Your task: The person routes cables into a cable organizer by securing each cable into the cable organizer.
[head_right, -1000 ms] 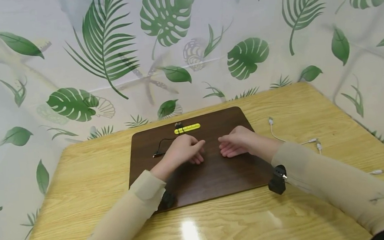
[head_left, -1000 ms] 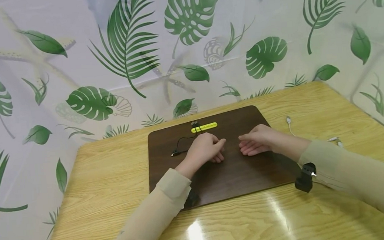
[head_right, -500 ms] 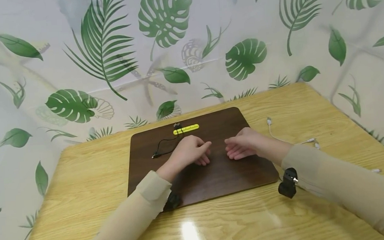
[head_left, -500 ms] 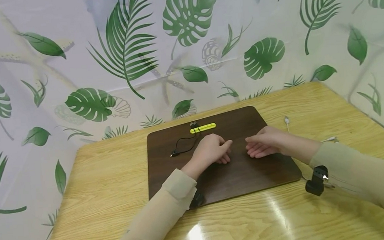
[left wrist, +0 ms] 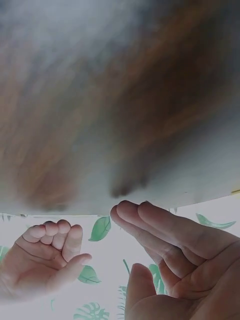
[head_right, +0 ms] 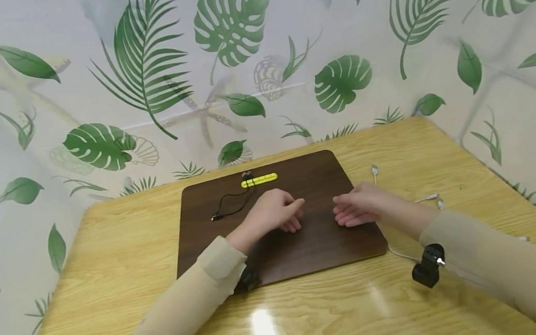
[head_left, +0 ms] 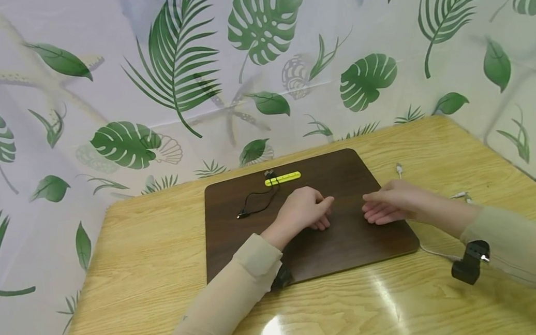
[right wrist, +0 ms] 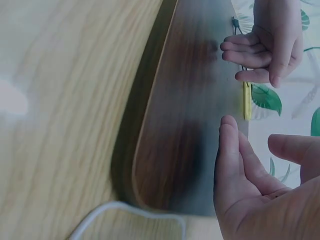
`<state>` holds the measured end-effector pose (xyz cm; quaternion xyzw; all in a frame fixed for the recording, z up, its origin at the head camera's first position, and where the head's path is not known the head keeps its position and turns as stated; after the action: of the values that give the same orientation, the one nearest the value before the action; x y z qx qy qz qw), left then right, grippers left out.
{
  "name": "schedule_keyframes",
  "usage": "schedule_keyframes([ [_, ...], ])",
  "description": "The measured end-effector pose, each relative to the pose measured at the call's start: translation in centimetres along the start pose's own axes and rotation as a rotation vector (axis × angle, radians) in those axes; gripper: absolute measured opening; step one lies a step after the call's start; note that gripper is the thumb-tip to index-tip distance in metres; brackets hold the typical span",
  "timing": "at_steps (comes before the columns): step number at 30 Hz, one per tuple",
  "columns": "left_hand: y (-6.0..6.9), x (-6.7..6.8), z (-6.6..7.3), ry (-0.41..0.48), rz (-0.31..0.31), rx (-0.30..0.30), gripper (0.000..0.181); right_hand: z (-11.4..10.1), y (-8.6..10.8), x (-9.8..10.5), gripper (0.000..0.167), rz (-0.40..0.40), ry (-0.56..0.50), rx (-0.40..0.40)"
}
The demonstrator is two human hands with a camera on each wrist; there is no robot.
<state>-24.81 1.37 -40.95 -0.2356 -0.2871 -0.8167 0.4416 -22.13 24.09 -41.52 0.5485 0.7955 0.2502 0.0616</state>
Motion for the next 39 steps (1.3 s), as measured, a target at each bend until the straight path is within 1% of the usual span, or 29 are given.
schedule_keyframes([
  [4,-0.2,-0.3,0.5,-0.012,-0.008,-0.011,0.041,0.5,0.6,0.8,0.046,0.008,-0.019,-0.004],
  [9,-0.4,-0.9,1.0,-0.018,-0.031,-0.029,0.041,1.0,1.4,1.6,0.038,0.020,-0.050,-0.010],
  [17,-0.4,-1.7,1.6,-0.031,-0.052,-0.044,0.039,2.0,2.9,2.8,0.036,0.022,-0.052,-0.007],
  [24,-0.3,-2.3,2.4,-0.092,-0.055,-0.045,0.039,3.0,4.2,3.9,0.037,0.025,-0.064,-0.026],
  [31,-0.3,-3.1,3.1,-0.105,-0.060,-0.058,0.038,3.6,5.6,4.7,0.036,0.028,-0.069,-0.020],
  [39,-0.4,-4.0,4.1,-0.163,-0.069,-0.078,0.038,4.6,6.8,5.5,0.038,0.024,-0.096,-0.026],
])
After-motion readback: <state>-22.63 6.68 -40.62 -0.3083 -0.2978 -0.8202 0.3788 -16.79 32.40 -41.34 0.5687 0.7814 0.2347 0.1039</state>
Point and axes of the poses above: each hand's wrist, its own y-axis away from the middle knuckle, its own x-axis out of the back of the hand, z = x × y, the point moved 3 cm from there along -y, towards the middle knuckle, and after that the axes turned 5 degrees about x, right-handed, at the moved point
